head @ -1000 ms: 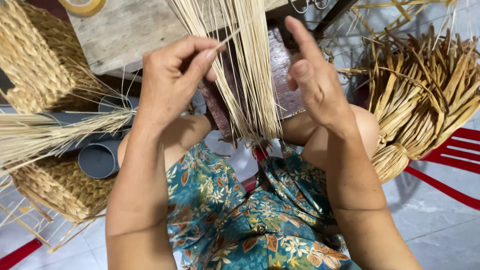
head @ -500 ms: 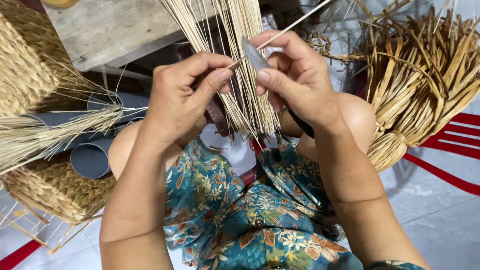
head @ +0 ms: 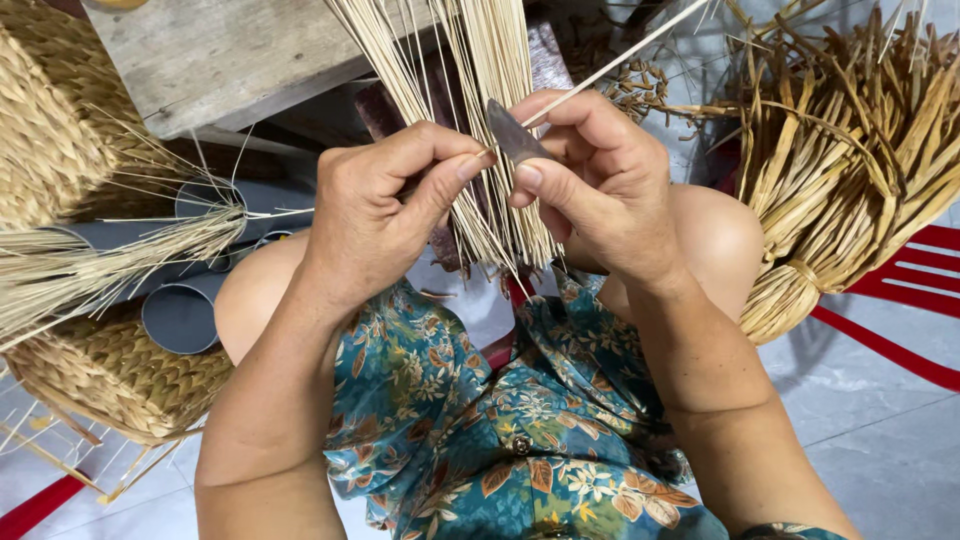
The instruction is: The person sits on a low stool and uses a knife to shave and split thin bamboo sticks one at a time, adding each finished stick to a bundle on their lap. They then gather the bundle and use scissors to trim the stick ends even.
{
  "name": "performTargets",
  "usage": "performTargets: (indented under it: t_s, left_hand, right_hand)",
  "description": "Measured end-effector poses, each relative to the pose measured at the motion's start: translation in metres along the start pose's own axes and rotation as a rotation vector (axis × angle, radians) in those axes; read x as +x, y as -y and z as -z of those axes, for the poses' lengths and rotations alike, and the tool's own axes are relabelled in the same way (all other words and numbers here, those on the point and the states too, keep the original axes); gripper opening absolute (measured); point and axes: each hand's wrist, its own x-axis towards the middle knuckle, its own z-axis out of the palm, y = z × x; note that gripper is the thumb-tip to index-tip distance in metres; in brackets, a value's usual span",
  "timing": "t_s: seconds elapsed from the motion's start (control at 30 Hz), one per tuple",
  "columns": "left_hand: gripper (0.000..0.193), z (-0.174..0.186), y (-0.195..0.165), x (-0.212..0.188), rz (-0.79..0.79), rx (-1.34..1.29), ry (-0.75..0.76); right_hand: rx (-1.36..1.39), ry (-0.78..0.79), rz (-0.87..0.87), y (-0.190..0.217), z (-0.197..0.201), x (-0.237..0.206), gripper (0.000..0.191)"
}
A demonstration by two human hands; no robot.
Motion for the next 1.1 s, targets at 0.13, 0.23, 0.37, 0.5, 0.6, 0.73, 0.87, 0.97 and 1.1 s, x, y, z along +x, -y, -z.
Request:
performTargets:
  t_s: [0.13,0.23,0.37,0.5,0.6,0.73,0.87,0.97,1.1]
  left_hand:
    - [0.009,0.001,-0.002,-0.002,0.009,0.009,0.006]
    - [0.010,0.002,-0.003,-0.003,-0.003,0.011,0.007]
    - [0.010,0.005,-0.004,-0.005,0.033,0.005,0.030]
    - [0.011,0.001,0.000,0.000,0.028,-0.010,0.057]
    - [0.012,-0.007,0.001,0.003,0.011,-0.057,0.047]
    - [0.010,-0.009,-0.001,0.002,0.023,-0.060,0.038]
    - [0.010,0.000,-0.001,0.000,0.065,-0.071,0.080]
    - [0.010,0.005,-0.002,-0.001,0.082,-0.081,0.101]
    - [0.010,0.011,-0.002,-0.001,0.071,-0.076,0.114]
  right_hand:
    - [-0.001,-0.038,-0.053,-0.003,0.000,-0.002,0.029]
    - [-0.019,-0.010,-0.007,-0.003,0.005,-0.001,0.029]
    - [-0.003,-0.181,0.049,0.007,0.021,0.002,0.021]
    - [-0.020,-0.164,0.032,0.009,0.019,-0.003,0.026]
    - [-0.070,-0.054,0.045,0.002,0.009,-0.004,0.025]
    - [-0.010,-0.042,-0.043,0.002,0.007,-0.001,0.026]
    - [0.069,-0.177,-0.001,0.008,0.015,0.000,0.019]
    - [0.070,-0.118,0.039,0.010,0.018,-0.001,0.016]
    - [0.064,-0.140,0.050,0.007,0.023,-0.001,0.020]
